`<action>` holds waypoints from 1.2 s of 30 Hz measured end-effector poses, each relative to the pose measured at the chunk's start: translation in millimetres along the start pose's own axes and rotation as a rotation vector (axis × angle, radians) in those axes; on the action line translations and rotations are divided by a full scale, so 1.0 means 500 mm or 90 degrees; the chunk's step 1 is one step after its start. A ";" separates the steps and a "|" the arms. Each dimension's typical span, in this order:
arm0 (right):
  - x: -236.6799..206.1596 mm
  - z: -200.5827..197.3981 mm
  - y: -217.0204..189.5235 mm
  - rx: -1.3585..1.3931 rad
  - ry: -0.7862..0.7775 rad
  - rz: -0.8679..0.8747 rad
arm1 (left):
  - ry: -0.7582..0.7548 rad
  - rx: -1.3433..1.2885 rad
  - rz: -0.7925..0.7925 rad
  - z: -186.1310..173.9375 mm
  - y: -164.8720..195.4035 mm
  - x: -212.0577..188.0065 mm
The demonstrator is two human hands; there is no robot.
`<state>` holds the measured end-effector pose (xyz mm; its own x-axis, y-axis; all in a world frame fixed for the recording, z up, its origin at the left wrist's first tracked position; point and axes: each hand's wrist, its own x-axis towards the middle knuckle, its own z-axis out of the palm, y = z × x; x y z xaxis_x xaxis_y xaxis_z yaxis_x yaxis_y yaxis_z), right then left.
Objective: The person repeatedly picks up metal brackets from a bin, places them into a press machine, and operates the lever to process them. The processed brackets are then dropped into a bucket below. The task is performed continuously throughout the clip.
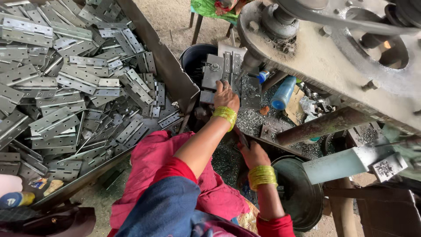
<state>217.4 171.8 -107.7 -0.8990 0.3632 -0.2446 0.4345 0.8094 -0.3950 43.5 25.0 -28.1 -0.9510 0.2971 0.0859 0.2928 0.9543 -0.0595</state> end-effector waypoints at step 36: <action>-0.010 0.041 0.026 -0.010 0.008 -0.066 | -0.156 -0.095 0.013 -0.074 -0.081 0.020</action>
<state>228.8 170.9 -129.9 -0.9397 0.2831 -0.1920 0.3386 0.8497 -0.4043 25.9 -9.5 12.1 -0.9350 0.3173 -0.1585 0.3063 0.9477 0.0898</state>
